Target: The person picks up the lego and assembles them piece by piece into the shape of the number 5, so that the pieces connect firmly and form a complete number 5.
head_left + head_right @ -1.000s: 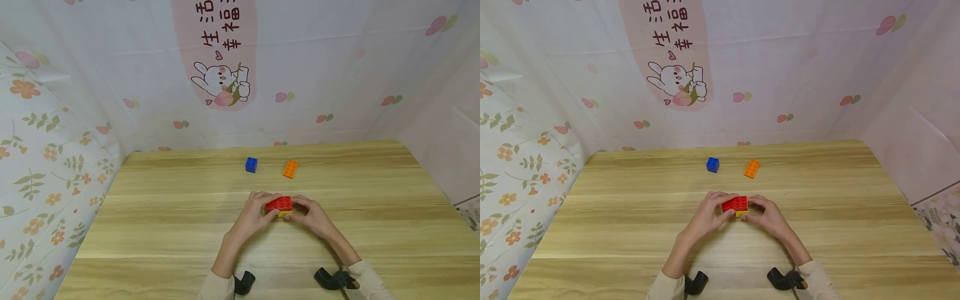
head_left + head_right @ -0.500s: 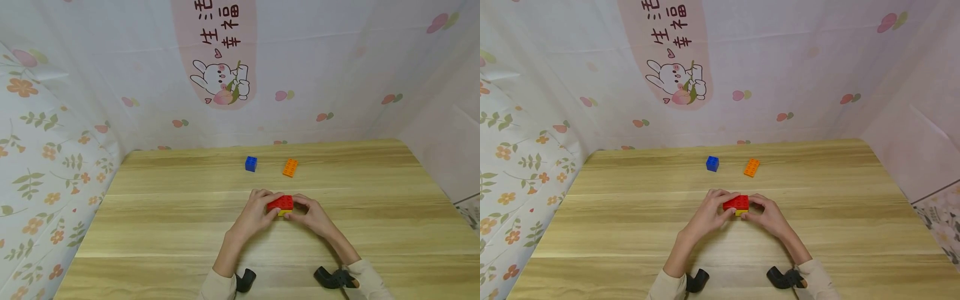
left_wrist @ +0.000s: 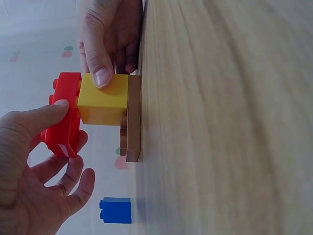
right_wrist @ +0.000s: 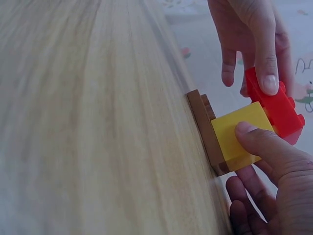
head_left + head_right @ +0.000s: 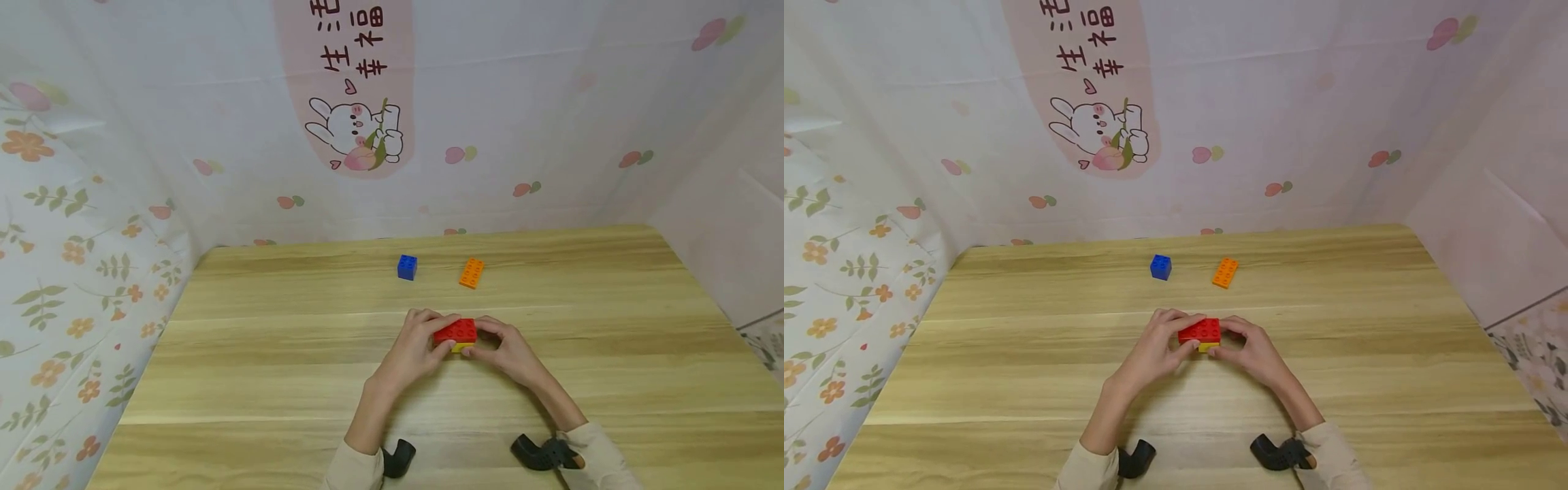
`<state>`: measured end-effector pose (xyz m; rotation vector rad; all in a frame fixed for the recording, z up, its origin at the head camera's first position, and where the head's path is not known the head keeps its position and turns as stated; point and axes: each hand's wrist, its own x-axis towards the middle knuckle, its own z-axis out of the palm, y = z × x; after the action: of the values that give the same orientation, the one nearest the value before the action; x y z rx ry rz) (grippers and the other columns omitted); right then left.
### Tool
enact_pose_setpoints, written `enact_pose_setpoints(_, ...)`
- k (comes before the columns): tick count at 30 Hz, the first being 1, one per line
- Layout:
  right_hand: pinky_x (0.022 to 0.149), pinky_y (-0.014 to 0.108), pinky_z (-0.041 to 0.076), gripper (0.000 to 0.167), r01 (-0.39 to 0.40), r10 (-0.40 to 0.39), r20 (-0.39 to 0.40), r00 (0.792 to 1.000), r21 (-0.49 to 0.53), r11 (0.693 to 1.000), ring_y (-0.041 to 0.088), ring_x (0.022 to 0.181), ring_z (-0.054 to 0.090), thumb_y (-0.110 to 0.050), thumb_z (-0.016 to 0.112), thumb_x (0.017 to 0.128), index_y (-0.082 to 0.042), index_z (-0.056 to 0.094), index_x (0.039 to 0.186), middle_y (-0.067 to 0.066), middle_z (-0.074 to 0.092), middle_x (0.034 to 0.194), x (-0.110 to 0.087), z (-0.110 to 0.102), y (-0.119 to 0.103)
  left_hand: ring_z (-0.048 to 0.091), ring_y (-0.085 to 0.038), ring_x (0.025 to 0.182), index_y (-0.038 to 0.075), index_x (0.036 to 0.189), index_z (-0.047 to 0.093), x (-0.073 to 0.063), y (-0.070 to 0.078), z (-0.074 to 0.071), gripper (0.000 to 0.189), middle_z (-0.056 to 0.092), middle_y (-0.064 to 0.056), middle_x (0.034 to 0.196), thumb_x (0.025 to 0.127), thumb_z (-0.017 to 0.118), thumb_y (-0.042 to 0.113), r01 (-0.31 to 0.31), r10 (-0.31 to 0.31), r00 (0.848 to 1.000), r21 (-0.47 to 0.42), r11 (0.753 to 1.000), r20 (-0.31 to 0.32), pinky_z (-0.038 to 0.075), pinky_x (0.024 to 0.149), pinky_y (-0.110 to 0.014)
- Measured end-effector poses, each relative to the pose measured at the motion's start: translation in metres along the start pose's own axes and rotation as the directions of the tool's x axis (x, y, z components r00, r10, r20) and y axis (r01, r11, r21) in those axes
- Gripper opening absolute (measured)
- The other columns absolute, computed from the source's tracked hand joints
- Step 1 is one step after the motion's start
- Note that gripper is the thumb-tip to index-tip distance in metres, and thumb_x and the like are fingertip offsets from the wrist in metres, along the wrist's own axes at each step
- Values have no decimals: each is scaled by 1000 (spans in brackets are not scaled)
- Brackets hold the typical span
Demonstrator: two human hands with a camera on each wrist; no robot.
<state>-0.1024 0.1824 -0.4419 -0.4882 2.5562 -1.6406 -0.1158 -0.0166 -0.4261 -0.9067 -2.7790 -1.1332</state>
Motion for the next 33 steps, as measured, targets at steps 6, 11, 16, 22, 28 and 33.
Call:
enact_pose_setpoints(6,90,46,43,35,-5,5,2,1000,10,1000,15,102,55,-6,76,77,-2,66,110,3,62,108,1,1,-1,45,-19,99,11,123,62,-1,1,-2,38,59,-4,107,86,68,15,0,0,1000,-7,1000,-7,42,85,-25)
enact_pose_setpoints(11,90,46,43,35,-9,9,2,1000,14,1000,16,102,55,-6,76,77,-2,66,110,3,62,108,1,1,-2,44,-19,100,12,124,62,-1,1,-2,38,59,-4,108,86,67,15,3,-3,1000,2,1000,-7,43,85,-25)
enact_pose_setpoints(16,90,45,43,34,-4,4,0,1000,11,1000,15,102,55,-6,75,77,-3,66,109,3,62,108,0,1,-2,44,-18,98,11,125,61,-1,1,0,38,59,-4,107,87,66,16,-8,8,1000,31,999,-4,43,83,-24)
enact_pose_setpoints(22,90,41,44,34,-5,5,-3,1000,2,1000,14,101,55,-6,75,77,-2,66,110,3,62,108,0,0,-1,44,-18,97,12,124,61,-1,0,2,37,59,-4,108,87,66,16,-9,9,1000,27,1000,-8,43,82,-23)
enact_pose_setpoints(28,90,43,44,35,-8,8,-3,1000,3,1000,15,101,56,-7,76,77,-2,66,110,3,62,108,0,0,-2,44,-19,99,12,124,61,-2,1,1,38,59,-5,109,87,66,16,9,-9,1000,25,1000,-10,43,85,-26)
enact_pose_setpoints(33,89,43,44,34,-2,2,-4,1000,5,1000,14,100,56,-6,76,76,-2,66,109,3,62,106,0,0,-1,44,-19,98,13,124,61,-2,1,1,38,59,-5,109,87,66,16,7,-7,1000,32,999,-7,43,84,-25)
